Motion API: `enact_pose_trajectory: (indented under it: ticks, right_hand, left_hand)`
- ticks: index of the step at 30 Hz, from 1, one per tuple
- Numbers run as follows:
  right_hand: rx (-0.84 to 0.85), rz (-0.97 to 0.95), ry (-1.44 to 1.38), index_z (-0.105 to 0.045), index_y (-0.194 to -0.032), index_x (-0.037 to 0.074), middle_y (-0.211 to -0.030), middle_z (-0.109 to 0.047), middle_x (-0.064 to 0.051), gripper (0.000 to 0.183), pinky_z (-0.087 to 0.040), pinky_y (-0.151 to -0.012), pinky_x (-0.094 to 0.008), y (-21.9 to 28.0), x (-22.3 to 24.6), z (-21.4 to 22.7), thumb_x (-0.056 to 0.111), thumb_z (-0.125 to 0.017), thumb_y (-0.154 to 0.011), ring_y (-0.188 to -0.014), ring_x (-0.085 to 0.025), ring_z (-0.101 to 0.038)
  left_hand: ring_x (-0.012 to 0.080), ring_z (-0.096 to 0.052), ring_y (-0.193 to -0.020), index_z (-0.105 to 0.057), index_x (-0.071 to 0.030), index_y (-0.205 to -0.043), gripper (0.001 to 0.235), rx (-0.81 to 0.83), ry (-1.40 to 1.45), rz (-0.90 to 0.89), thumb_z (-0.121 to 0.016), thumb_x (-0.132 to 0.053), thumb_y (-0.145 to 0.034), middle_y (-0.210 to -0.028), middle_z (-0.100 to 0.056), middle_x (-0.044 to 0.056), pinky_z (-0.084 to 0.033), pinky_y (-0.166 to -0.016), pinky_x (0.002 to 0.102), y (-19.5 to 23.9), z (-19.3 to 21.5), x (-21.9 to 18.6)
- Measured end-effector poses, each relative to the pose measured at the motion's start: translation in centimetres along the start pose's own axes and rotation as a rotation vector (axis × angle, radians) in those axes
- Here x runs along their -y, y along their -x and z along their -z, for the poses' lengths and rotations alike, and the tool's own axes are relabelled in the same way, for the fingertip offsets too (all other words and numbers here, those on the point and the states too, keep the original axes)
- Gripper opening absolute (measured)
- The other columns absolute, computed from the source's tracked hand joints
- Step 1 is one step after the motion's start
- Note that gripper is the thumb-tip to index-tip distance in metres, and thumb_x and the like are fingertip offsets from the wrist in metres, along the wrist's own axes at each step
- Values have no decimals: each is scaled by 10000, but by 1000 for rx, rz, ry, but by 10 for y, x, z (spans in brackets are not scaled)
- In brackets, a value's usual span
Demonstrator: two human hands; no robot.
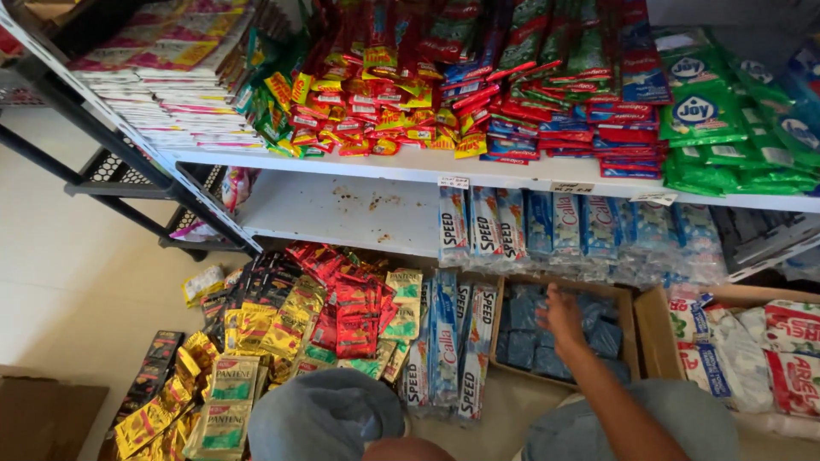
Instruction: Organizing and restocking various product sachets on store shelves.
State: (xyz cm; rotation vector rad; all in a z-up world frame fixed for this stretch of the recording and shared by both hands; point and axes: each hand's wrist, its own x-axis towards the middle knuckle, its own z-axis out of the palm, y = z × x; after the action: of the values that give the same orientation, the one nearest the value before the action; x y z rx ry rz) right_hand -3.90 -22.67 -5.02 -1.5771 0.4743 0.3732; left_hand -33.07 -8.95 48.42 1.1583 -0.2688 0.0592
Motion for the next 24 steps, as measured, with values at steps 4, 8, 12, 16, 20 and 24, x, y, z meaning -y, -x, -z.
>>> enact_pose_trajectory:
  ticks: [4, 8, 12, 16, 20, 24]
  right_hand:
    - [16, 12, 80, -563, -1297, 66, -1159, -598, -96, 538, -555, -729, -404, -3, -9, -5, 525, -527, -1019, -942, -234, -676]
    - [40, 42, 253, -641, -1250, 8, -1076, -664, -159, 609, -545, -706, -419, -58, -67, -1, 563, -482, -1059, -896, -274, -694]
    - [86, -44, 189, -630, -1296, 95, -1053, -682, -141, 552, -536, -704, -432, -29, -72, -17, 548, -493, -1012, -888, -276, -679]
    - [102, -229, 117, -552, -1341, 107, -1083, -645, -154, 588, -552, -722, -467, 1, -94, -37, 582, -537, -994, -921, -276, -691]
    - [135, -330, 6, -553, -1340, 120, -1086, -640, -125, 603, -550, -700, -460, 11, -152, -58, 598, -548, -973, -896, -272, -669]
    - [233, -369, 30, -612, -1325, 148, -1046, -627, -54, 582, -487, -601, -364, 43, -172, -64, 610, -570, -973, -792, -193, -607]
  left_hand:
    - [141, -655, -994, -651, -87, -983, 96, 55, 83, 3, -738, -83, -942, -1079, -662, 22, -556, -890, 310, -16, 55, 48]
    - [130, -647, -1009, -644, -91, -971, 105, 131, 170, 3, -744, -76, -945, -1077, -654, 11, -551, -906, 303, -39, 109, 118]
    - [110, -582, -881, -659, -78, -943, 95, -27, 78, 83, -736, -124, -975, -933, -604, -4, -488, -790, 288, -47, 232, 304]
    - [121, -489, -587, -604, -7, -711, 472, -552, -409, 449, -707, -358, -1010, -617, -529, 18, -410, -558, 331, 7, 319, 444]
    - [233, -575, -602, -579, 19, -705, 463, -572, -727, 337, -770, -334, -935, -625, -593, 111, -478, -645, 362, 68, 403, 595]
    - [347, -690, -864, -662, -13, -938, 386, -571, -992, 588, -819, -347, -824, -895, -701, 195, -547, -794, 438, 99, 397, 576]
